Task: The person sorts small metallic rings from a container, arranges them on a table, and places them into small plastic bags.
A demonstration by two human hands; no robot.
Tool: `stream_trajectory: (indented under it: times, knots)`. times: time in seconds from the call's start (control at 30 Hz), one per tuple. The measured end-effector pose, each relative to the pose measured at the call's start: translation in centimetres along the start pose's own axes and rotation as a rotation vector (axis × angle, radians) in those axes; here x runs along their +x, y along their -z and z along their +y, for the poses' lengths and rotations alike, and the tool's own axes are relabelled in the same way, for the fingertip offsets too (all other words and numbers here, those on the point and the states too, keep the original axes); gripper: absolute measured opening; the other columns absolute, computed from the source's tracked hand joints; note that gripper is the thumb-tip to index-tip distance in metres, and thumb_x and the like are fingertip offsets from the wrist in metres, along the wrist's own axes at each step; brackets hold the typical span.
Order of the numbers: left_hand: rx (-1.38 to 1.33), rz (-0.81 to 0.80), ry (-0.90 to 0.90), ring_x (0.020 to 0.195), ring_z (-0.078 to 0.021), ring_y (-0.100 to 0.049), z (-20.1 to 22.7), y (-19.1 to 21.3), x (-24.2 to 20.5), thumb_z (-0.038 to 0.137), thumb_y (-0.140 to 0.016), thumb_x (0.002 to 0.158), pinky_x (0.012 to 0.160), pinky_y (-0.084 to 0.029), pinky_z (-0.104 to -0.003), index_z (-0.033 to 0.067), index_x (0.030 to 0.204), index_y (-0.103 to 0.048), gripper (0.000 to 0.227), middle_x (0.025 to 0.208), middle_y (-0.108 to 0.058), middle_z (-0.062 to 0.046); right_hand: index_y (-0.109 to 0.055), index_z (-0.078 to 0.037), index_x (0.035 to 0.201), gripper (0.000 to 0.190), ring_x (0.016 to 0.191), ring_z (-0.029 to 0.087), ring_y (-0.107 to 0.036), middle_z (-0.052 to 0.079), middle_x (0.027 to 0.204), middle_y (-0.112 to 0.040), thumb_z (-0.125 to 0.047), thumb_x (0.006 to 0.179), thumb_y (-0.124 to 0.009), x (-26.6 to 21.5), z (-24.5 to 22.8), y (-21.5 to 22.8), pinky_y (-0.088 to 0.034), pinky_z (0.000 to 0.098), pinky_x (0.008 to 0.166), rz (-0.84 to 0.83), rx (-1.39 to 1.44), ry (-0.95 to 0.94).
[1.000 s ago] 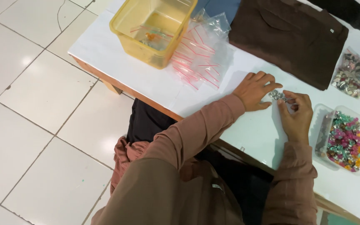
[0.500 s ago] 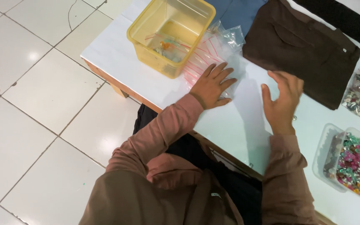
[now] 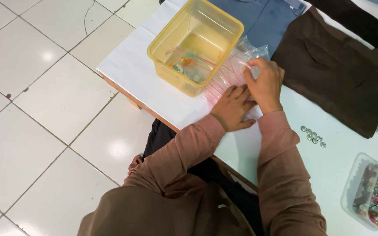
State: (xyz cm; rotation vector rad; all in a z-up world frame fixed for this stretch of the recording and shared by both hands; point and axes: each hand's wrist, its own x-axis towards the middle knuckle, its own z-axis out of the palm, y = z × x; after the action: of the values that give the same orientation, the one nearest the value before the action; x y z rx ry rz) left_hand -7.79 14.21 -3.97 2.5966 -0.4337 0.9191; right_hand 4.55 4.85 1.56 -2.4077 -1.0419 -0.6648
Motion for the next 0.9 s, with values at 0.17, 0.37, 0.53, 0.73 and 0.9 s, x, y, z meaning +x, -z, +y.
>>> stream_trajectory:
  times: [0.17, 0.37, 0.53, 0.73, 0.9]
  knots:
    - [0.0, -0.017, -0.026, 0.137, -0.0345, -0.047, -0.4, -0.1, -0.1, 0.062, -0.065, 0.081, 0.112, -0.037, -0.053, 0.0161, 0.12, -0.068, 0.061, 0.134, -0.058, -0.012, -0.073, -0.013, 0.108, 0.011, 0.094, 0.032, -0.069, 0.011, 0.097, -0.071, -0.023, 0.107, -0.071, -0.4, -0.3, 4.0, -0.054, 0.0421, 0.083, 0.095, 0.276, -0.129]
    - [0.008, -0.002, -0.062, 0.143, -0.0334, -0.043, 0.5, 2.4, 0.5, 0.059, -0.059, 0.091, 0.115, -0.035, -0.052, 0.018, 0.138, -0.059, 0.062, 0.144, -0.053, -0.01, -0.071, -0.005, 0.116, 0.018, 0.105, 0.017, -0.066, 0.011, 0.112, -0.072, -0.015, 0.116, -0.056, -5.0, -0.2, 12.9, -0.053, 0.0317, 0.093, 0.092, 0.689, -0.314]
    - [-0.17, 0.092, -0.018, 0.147, -0.0339, -0.042, 4.4, 3.9, 3.6, 0.047, -0.069, 0.095, 0.12, -0.034, -0.049, 0.0189, 0.152, -0.049, 0.066, 0.152, -0.05, -0.008, -0.066, -0.004, 0.109, 0.021, 0.1, 0.017, -0.068, 0.012, 0.11, -0.072, -0.02, 0.116, -0.054, -11.4, 2.6, 17.0, -0.052, 0.0267, 0.091, 0.137, 0.83, -0.472]
    - [-0.679, -0.01, 0.105, 0.136, -0.0344, -0.057, 9.7, -2.6, 9.6, 0.056, -0.087, 0.083, 0.117, -0.045, -0.054, 0.0279, 0.163, -0.031, 0.101, 0.139, -0.064, -0.004, -0.064, -0.002, 0.111, 0.023, 0.093, 0.013, -0.066, 0.012, 0.106, -0.071, -0.019, 0.116, -0.05, -15.7, 7.2, 17.3, -0.053, 0.0247, 0.086, 0.252, 0.874, -0.534]
    - [-1.135, -0.022, 0.354, 0.08, -0.0075, -0.072, 12.4, -6.8, 11.6, 0.029, -0.091, 0.081, 0.083, -0.061, -0.025, 0.0291, 0.125, -0.072, 0.048, 0.085, -0.076, 0.004, -0.063, -0.006, 0.104, 0.021, 0.083, 0.012, -0.064, 0.01, 0.098, -0.07, -0.021, 0.114, -0.051, -16.9, 10.0, 16.7, -0.051, 0.0204, 0.078, 0.477, 0.984, -0.621]
